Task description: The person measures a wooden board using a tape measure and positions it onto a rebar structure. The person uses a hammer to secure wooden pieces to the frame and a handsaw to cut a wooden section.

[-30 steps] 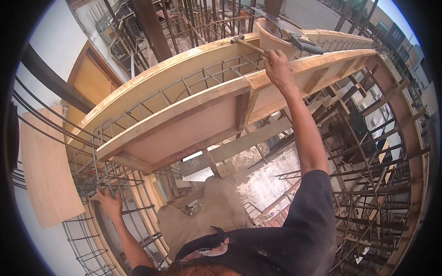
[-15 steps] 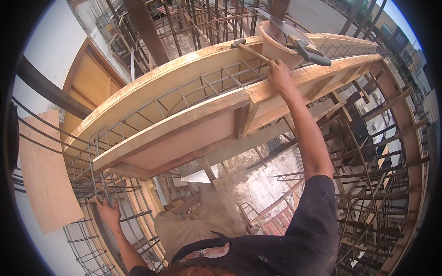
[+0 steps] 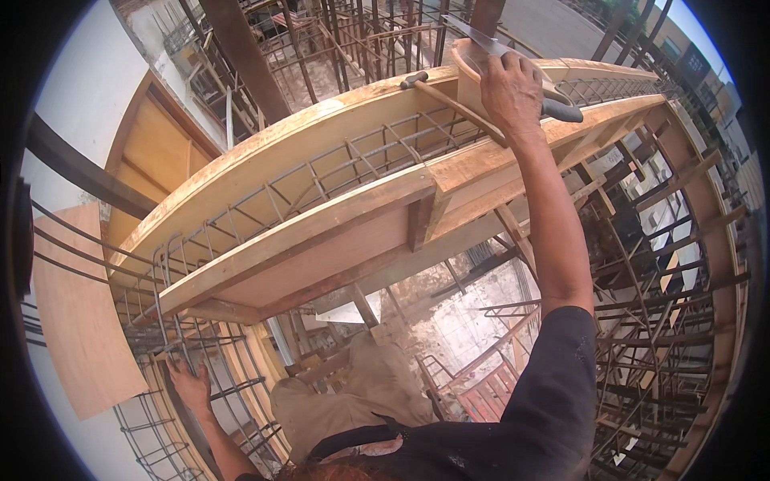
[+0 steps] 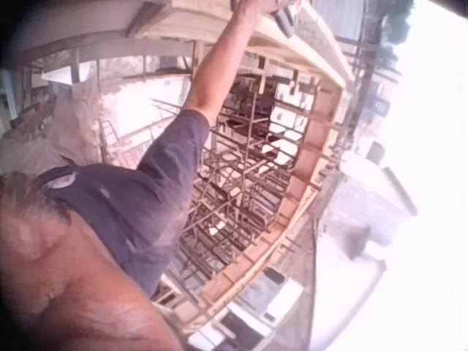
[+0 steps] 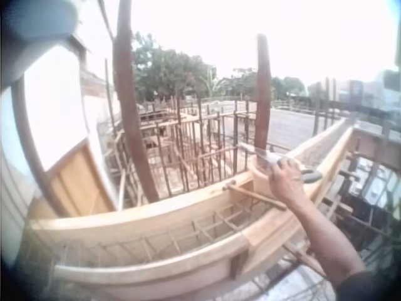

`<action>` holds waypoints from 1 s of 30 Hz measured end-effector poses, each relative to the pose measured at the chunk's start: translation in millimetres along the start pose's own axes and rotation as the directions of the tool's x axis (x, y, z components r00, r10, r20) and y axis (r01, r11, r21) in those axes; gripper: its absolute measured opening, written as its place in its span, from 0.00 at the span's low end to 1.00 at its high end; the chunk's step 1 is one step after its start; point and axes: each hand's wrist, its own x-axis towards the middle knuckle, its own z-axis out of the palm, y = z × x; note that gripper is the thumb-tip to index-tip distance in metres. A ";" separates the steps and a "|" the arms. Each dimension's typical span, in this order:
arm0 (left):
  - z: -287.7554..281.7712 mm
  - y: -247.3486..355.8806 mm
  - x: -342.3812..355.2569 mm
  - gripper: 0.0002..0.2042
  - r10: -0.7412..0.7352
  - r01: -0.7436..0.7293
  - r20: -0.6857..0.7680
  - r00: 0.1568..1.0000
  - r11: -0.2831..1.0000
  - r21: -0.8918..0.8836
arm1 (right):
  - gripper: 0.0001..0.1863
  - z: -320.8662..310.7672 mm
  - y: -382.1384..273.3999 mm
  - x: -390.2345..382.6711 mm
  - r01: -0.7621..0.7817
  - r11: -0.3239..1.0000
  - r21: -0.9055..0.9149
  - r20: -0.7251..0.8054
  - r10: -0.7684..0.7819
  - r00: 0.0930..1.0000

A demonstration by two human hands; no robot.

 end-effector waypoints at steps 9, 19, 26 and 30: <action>2.0 18.3 3.1 0.24 0.007 -0.010 0.040 0.999 0.998 0.062 | 0.26 21.8 91.9 -6.7 -0.298 0.951 -0.081 0.380 0.306 0.873; -2.5 2.0 2.7 0.26 0.000 0.000 0.007 1.000 0.998 0.059 | 0.22 -50.7 -52.7 -69.4 0.014 0.944 0.330 0.143 -0.064 0.988; 6.5 16.3 10.1 0.25 0.038 -0.080 -0.214 0.976 0.978 -0.193 | 0.23 -4.8 -113.0 -117.6 0.079 0.928 0.363 0.237 -0.174 0.956; -50.0 104.1 19.3 0.20 0.271 -0.442 -0.452 0.850 0.833 -0.332 | 0.23 -31.1 -101.1 -76.9 0.011 0.846 0.533 0.148 -0.106 0.983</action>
